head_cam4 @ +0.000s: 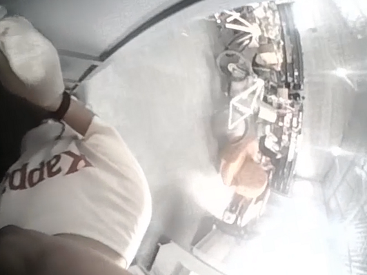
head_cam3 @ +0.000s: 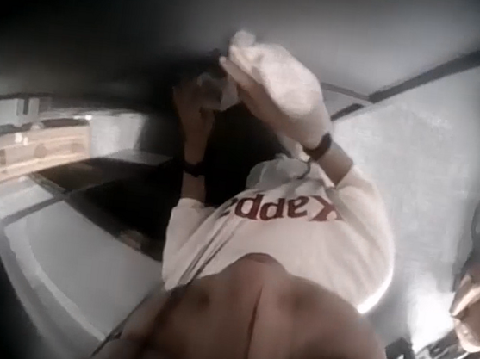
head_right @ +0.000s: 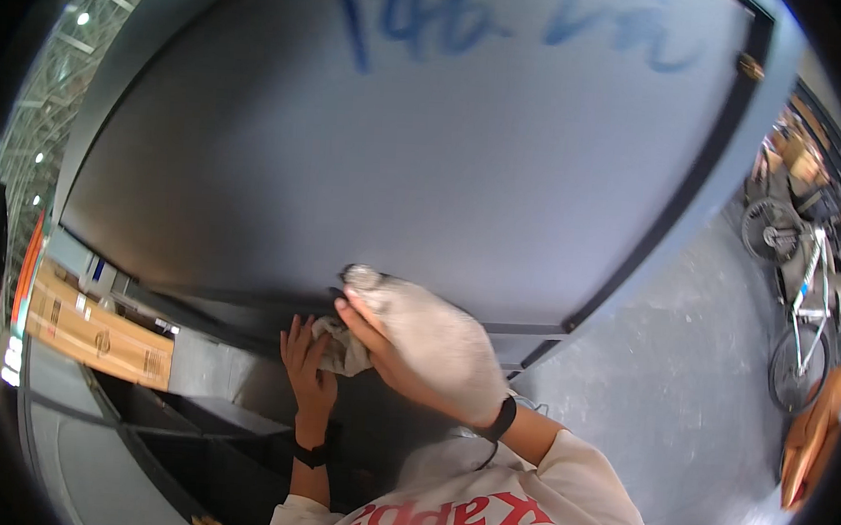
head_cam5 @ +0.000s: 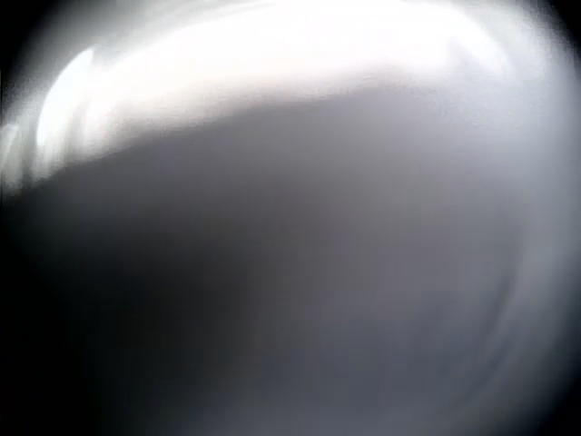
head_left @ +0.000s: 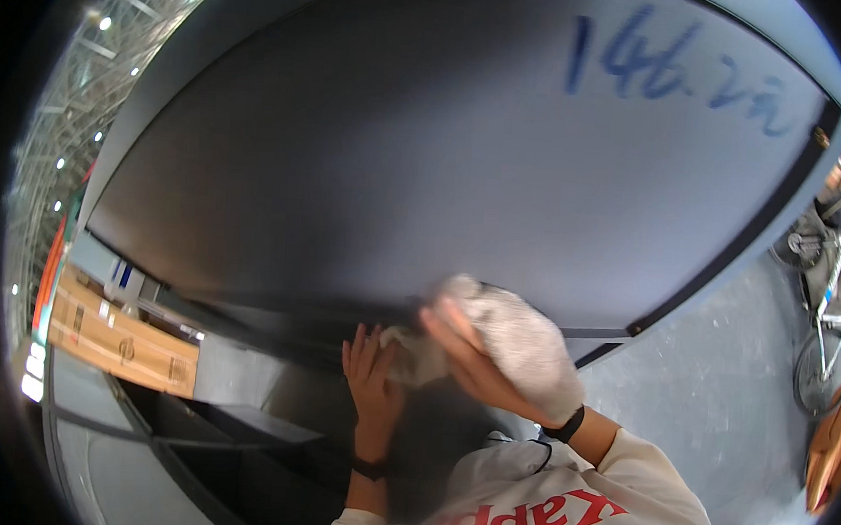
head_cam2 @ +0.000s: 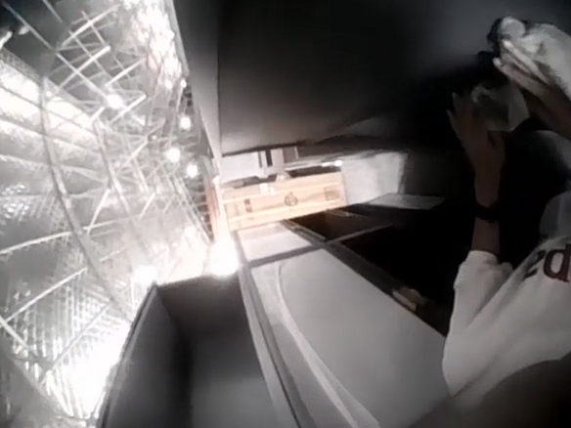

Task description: The person wipes down several boxes on a shelf, the frame of a bicycle, the outer surface of a grey cabinet, the seat and arm of an upholstered armchair, and the inside and outside of a large dark-colored wardrobe using a cloth.

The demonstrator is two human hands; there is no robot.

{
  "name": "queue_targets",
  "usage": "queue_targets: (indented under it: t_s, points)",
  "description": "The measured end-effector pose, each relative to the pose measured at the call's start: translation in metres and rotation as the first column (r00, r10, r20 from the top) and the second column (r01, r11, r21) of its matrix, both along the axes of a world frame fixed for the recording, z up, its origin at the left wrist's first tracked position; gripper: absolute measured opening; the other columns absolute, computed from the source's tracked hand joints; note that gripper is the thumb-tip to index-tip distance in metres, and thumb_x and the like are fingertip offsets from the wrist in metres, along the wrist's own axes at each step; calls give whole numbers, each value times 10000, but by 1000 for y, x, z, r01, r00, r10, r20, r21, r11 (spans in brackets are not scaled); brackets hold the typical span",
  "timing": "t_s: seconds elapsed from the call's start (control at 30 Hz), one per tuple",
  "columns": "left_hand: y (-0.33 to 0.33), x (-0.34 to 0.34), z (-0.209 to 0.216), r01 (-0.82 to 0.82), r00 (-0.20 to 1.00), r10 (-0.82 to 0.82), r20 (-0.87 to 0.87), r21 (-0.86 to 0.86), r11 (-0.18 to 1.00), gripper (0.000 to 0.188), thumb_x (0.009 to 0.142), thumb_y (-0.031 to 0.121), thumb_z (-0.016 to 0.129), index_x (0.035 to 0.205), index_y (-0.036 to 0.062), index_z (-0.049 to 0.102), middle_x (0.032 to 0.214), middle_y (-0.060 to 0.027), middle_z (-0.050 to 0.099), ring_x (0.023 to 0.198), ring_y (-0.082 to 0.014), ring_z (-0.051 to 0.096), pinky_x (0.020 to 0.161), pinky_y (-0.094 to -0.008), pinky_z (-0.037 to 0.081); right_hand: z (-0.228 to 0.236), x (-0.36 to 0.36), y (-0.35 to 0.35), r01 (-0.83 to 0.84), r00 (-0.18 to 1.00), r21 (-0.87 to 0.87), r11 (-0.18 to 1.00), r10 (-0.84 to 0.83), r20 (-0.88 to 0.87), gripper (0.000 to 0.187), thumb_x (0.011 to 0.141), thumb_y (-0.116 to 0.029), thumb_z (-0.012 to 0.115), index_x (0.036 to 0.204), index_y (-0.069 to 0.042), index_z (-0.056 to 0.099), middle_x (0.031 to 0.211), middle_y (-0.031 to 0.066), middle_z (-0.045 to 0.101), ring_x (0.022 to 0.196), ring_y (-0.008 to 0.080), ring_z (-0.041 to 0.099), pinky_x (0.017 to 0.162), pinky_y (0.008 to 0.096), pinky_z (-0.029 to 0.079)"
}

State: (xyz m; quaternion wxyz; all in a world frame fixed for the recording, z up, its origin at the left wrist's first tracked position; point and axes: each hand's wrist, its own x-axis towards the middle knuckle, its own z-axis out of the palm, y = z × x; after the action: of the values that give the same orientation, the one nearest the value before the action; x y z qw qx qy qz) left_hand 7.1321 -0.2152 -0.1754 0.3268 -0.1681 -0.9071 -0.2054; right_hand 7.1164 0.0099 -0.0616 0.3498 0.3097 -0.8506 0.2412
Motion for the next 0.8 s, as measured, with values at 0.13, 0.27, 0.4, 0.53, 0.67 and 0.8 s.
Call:
queue_targets:
  t_s: [0.13, 0.27, 0.4, 0.53, 0.67, 0.8]
  points:
    - [-19, 11, -8, -207, 976, 218, -31, 205, 957, 402, 762, -65, 398, 1113, 14, 579, 1241, -167, 511, 1221, -347, 419, 1046, -493, 243, -3, -7, -45, -234, 913, -57, 971, 239, 331, 321, 788, -111, 558, 1106, -86, 586, 1038, 62, 602, 853, 208, 615, 735, 303, 499]
    - [-25, 21, -30, -249, 968, 212, 136, 645, 722, 336, 807, -42, 456, 1132, -36, 542, 1108, -170, 585, 1054, -309, 546, 930, -370, 397, -4, -2, -75, -256, 755, -91, 962, 258, 603, 303, 778, -107, 566, 1079, -96, 597, 1006, 54, 610, 840, 201, 617, 728, 298, 497]
    - [-22, 35, -67, -412, 902, 116, 416, 747, 522, 247, 886, 116, 514, 1089, -24, 529, 992, -88, 587, 925, -191, 563, 838, -331, 437, -2, 0, -73, -233, 673, -147, 961, 269, 690, 286, 767, -102, 574, 1051, -106, 608, 974, 46, 617, 828, 194, 619, 721, 294, 495]
    - [1, 66, -144, 112, 915, -97, 391, -16, 994, 360, 843, 98, 547, 1176, -23, 481, 1098, -134, 556, 1009, -238, 538, 890, -389, 408, -11, -1, -54, -151, 639, -179, 972, 234, 733, 270, 757, -98, 582, 1024, -115, 619, 942, 38, 624, 815, 188, 621, 715, 290, 494]
    - [73, 49, -98, 255, 699, -544, 463, 549, 796, 422, 825, 86, 560, 1215, -28, 449, 1155, -156, 531, 1055, -256, 519, 907, -405, 394, -9, 5, -12, 3, 577, -231, 973, 186, 795, 254, 747, -93, 591, 996, -125, 630, 910, 30, 632, 803, 181, 623, 708, 285, 492]
    - [116, 9, -97, 518, 398, -777, 488, 579, 629, 540, 804, 58, 570, 1290, -40, 358, 1216, -169, 478, 1100, -270, 478, 927, -365, 375, -3, 26, 58, 321, 403, -299, 899, 156, 902, 240, 737, -89, 599, 969, -135, 641, 879, 22, 639, 790, 174, 625, 701, 281, 490]
